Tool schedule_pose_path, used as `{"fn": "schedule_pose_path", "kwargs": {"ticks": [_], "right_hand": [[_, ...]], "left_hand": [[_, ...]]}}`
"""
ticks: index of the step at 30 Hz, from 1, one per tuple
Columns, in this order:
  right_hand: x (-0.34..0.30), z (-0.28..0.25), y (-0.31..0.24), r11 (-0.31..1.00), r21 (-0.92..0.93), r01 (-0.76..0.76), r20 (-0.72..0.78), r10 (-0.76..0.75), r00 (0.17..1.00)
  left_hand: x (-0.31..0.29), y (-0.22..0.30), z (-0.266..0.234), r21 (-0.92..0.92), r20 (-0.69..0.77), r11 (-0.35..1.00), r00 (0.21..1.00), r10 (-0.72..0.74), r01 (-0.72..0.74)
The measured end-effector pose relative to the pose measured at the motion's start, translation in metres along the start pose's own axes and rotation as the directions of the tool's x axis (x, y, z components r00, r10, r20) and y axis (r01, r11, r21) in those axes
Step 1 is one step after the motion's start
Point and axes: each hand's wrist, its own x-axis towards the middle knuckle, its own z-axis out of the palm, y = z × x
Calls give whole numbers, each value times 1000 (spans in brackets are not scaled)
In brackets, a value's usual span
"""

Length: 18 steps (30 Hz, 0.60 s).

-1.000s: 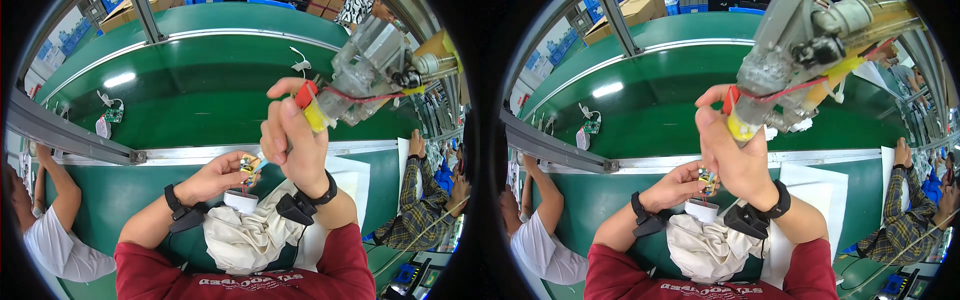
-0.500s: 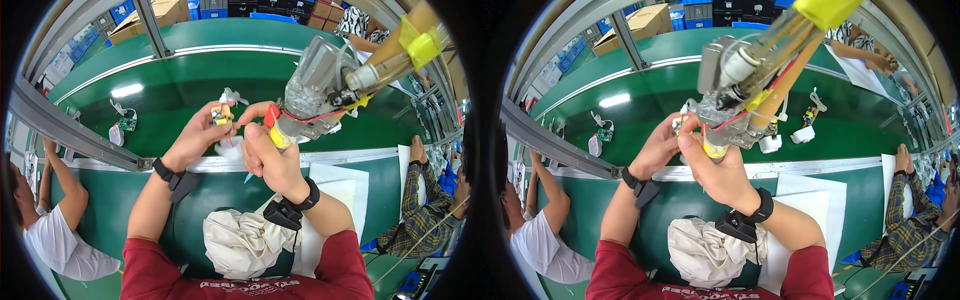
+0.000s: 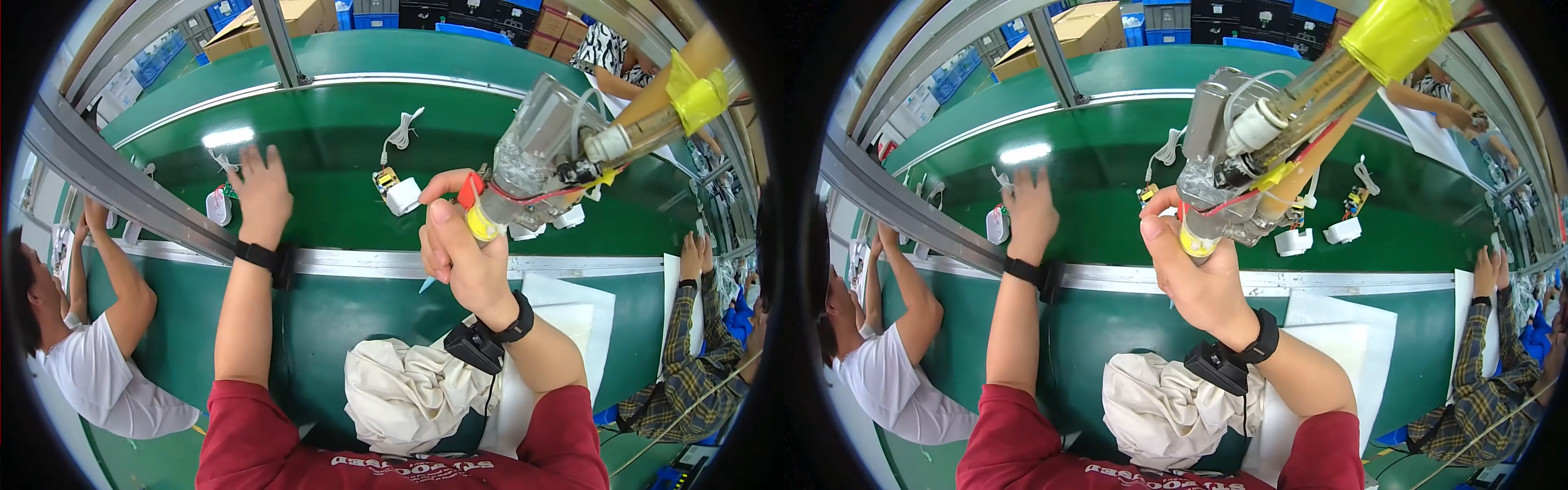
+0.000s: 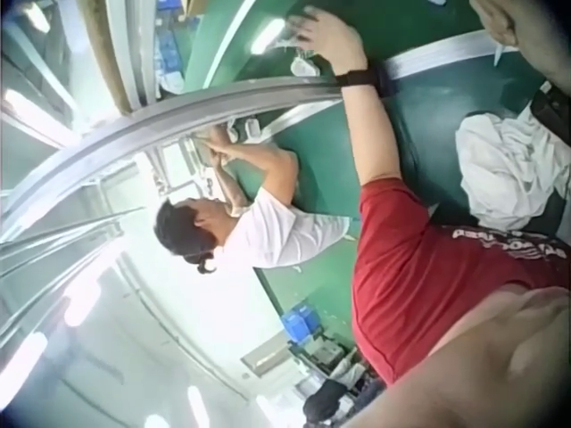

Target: Assembling electronic circuit boards into plastic housings on a factory production line.

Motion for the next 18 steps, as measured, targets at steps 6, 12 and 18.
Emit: {"fn": "schedule_pose_path", "kwargs": {"ticks": [6,12,18], "right_hand": [[-3,-1,-1,1000,0,29,25,-29,999],[-4,-2,0,1000,8,24,7,-24,1000],[-3,0,2,1000,10,19,7,-19,1000]], "left_hand": [[-7,-24,32,110,164,979,969,-185,169],[-1,-14,-11,-158,214,975,969,-123,159],[0,-14,-52,-887,462,-35,885,-63,460]]}}
